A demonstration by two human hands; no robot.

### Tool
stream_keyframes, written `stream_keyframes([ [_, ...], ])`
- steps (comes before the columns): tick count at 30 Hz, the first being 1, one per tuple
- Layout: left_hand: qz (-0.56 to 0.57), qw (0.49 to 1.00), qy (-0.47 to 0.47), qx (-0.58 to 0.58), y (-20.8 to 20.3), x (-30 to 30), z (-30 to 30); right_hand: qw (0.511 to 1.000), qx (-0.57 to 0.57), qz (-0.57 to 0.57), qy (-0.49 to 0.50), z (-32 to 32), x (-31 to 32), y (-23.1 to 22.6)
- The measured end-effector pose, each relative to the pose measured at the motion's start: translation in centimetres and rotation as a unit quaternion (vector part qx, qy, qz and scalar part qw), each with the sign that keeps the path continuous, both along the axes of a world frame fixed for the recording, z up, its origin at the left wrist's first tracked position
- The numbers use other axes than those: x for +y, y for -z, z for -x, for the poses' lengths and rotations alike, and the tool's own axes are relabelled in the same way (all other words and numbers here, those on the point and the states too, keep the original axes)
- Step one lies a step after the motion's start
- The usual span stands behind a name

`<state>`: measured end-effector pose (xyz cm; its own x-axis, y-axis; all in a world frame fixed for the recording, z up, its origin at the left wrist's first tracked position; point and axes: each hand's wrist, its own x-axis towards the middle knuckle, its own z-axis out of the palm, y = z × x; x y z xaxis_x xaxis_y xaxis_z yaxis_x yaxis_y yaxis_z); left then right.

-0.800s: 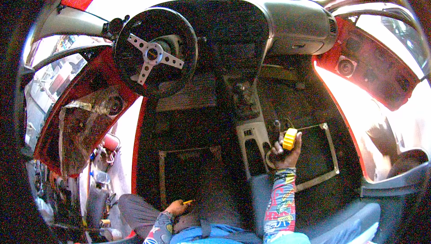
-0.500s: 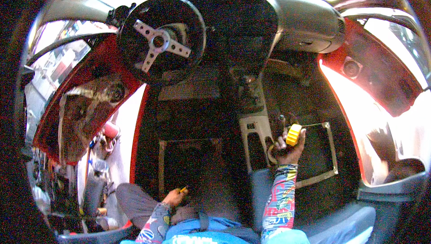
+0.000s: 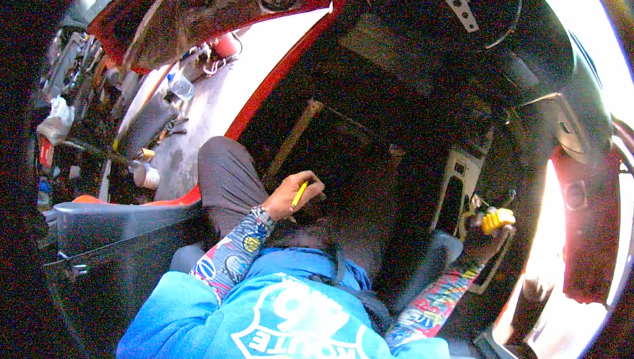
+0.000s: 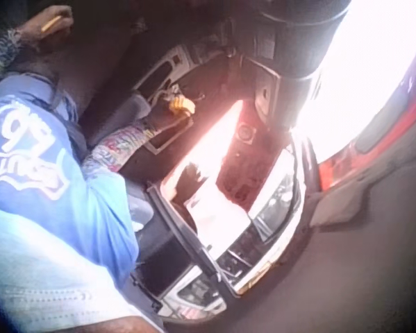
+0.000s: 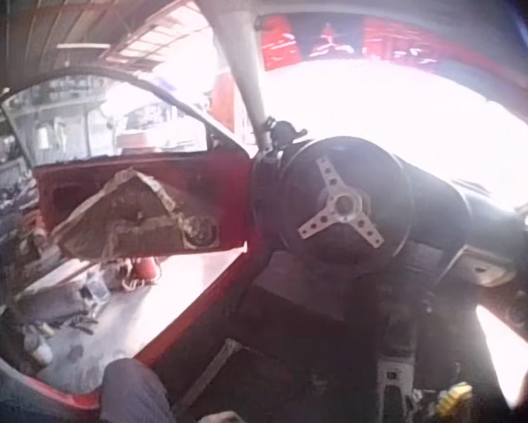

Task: The person measures the interior of a red car using a tape measure and pencil, then moves to the workshop floor to assemble a mechanical component using a drill and other tools.

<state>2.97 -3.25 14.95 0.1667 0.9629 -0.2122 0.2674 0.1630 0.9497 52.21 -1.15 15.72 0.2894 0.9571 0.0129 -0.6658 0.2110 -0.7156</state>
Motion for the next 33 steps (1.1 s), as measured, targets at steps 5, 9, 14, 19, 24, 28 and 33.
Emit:
stream_keyframes([
  [5,-0.005,0.996,0.062,-0.064,-4.2,0.2,-0.9,0.919,-0.322,0.169,-0.154,15.9,0.8,-2.2],
  [9,-0.303,0.952,0.041,0.03,-4.8,0.0,-2.0,0.891,-0.285,0.165,-0.312,27.7,-0.5,-3.4],
  [14,-0.253,0.966,-0.024,0.049,-3.5,-0.8,0.2,0.864,-0.268,0.199,-0.377,32.7,-0.5,-4.8],
  [19,-0.027,0.972,-0.146,-0.182,-2.2,-1.3,2.9,0.821,-0.253,0.232,-0.456,33.7,0.1,-5.8],
  [24,0.049,0.972,-0.129,-0.188,-2.3,-1.5,6.0,0.789,-0.478,-0.004,-0.386,36.6,0.6,-6.0],
  [28,0.086,0.936,-0.129,-0.315,-3.5,-1.5,6.5,0.703,-0.56,-0.207,-0.386,39.0,2.3,-5.5],
  [33,0.092,0.944,-0.157,-0.276,-4.6,-2.1,9.0,0.785,-0.363,0.001,-0.502,41.2,3.0,-5.3],
])
